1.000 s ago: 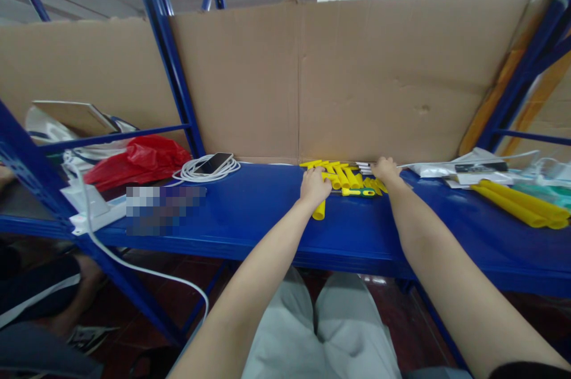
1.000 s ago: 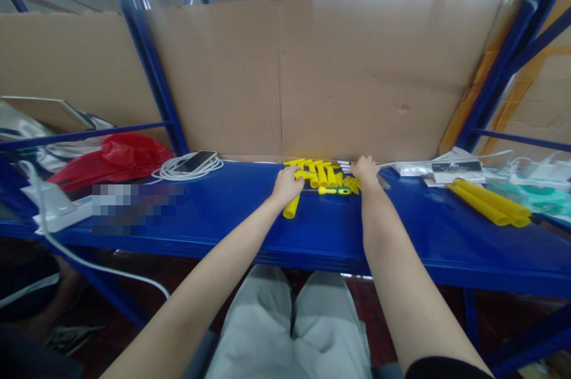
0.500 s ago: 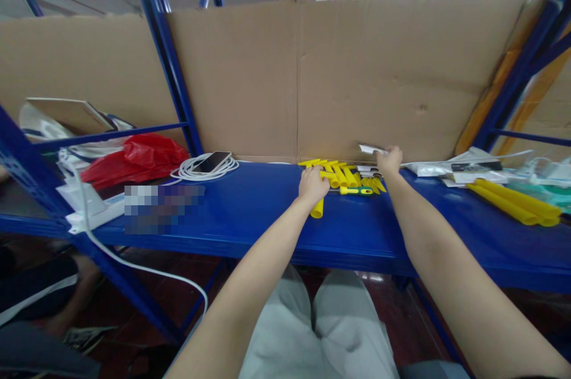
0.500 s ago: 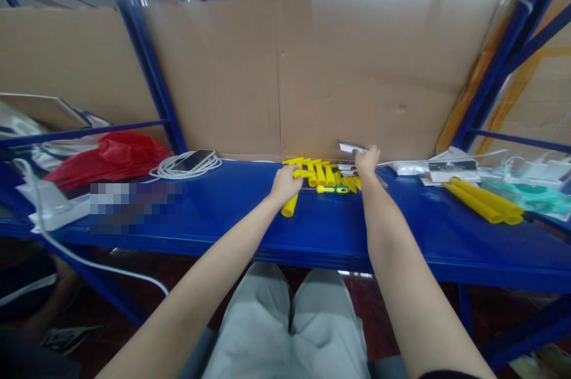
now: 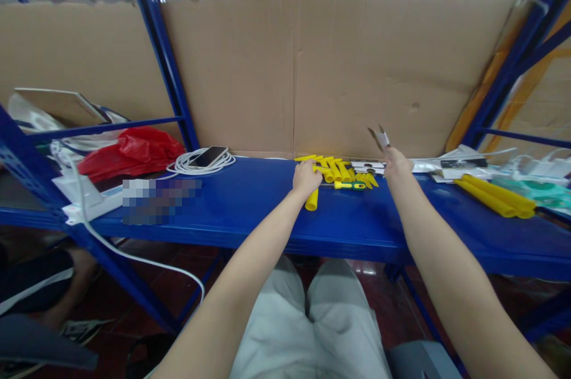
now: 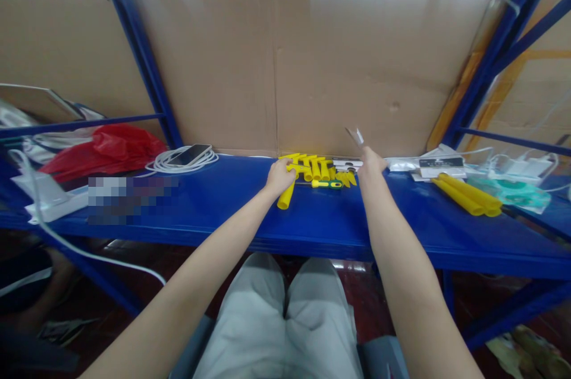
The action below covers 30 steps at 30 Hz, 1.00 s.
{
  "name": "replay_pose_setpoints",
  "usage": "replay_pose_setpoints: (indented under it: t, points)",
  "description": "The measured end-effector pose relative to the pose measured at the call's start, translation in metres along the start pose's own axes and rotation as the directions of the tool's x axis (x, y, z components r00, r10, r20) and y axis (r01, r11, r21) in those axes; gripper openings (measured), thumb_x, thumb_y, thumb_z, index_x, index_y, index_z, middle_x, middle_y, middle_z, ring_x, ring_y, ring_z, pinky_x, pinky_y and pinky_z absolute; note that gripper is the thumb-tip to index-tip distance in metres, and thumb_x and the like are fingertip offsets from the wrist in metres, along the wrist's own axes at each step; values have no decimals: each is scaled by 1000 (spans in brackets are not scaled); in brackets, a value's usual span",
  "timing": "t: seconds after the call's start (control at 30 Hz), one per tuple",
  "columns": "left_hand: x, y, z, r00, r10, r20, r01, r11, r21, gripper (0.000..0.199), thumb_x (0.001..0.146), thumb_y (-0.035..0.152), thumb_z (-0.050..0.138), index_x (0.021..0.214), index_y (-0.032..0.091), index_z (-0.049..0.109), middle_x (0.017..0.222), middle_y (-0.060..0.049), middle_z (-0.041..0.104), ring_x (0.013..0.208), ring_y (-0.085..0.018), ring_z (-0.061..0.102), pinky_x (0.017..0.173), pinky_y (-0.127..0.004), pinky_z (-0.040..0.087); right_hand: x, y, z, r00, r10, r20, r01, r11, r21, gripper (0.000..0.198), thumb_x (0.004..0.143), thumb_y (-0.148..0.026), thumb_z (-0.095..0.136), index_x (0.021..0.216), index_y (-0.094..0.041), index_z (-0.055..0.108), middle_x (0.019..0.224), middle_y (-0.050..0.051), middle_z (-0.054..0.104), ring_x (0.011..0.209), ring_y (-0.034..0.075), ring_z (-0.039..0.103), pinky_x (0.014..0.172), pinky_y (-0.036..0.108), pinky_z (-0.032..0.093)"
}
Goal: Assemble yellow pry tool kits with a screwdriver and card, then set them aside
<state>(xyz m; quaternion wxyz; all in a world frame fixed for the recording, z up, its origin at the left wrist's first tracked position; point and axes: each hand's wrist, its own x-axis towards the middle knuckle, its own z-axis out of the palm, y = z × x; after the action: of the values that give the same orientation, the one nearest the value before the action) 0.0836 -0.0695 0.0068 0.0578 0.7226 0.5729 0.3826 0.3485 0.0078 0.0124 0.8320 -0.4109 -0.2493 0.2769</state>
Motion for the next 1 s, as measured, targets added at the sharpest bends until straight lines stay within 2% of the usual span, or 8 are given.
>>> replay_pose_setpoints:
  t: [0.1,0.2,0.4,0.5,0.7,0.87,1.0]
  points:
    - [1,-1,0,1000,-17,1,17,1000,-2,38,85,12,53,121,12,65,125,-11,65,120,-21,57,105,-27,39,-6,-10,-2,978,97,-187,-90,995,46,38,66,-7,69,75,-24,37,84,-4,53,81,10,60,44,11,48]
    - [1,-2,-1,999,-45,-3,45,999,-1,38,84,12,53,121,13,65,124,-10,66,119,-20,58,103,-26,40,-12,-14,1,955,167,-247,-134,980,147,36,68,-3,66,77,-23,38,87,-4,54,81,8,60,47,10,50]
    - [2,-2,-2,998,-58,-1,58,998,3,39,85,13,52,122,11,64,126,-11,66,118,-21,59,102,-26,41,-23,-17,7,971,164,-172,-134,976,169,36,63,1,67,78,-21,43,88,-4,58,87,8,61,67,15,56]
    - [2,-2,-1,998,-58,1,58,998,5,39,84,13,52,121,12,64,126,-11,66,118,-21,59,102,-26,41,-33,-24,9,972,182,-152,-157,974,164,33,64,2,67,76,-20,45,82,-5,57,85,7,61,68,14,55]
    - [2,-3,1,999,-39,-10,39,999,4,39,83,13,53,120,14,66,125,-10,66,118,-21,59,103,-27,41,-48,-32,9,970,239,-52,-236,970,56,19,72,-13,71,78,-20,53,83,-3,61,85,9,60,71,18,53]
    - [1,-3,0,999,-49,-12,49,999,2,40,83,13,53,121,15,65,125,-10,66,118,-21,59,102,-27,42,-50,-32,7,958,284,-34,-286,954,-88,26,70,-37,77,82,-22,58,85,-3,58,79,11,56,61,21,49]
    - [0,-3,-1,998,-59,-3,59,998,13,39,84,13,52,121,15,65,125,-9,66,117,-21,59,102,-27,42,-55,-35,9,945,315,91,-319,947,32,22,77,-37,71,81,-22,57,74,-5,54,63,8,50,50,18,41]
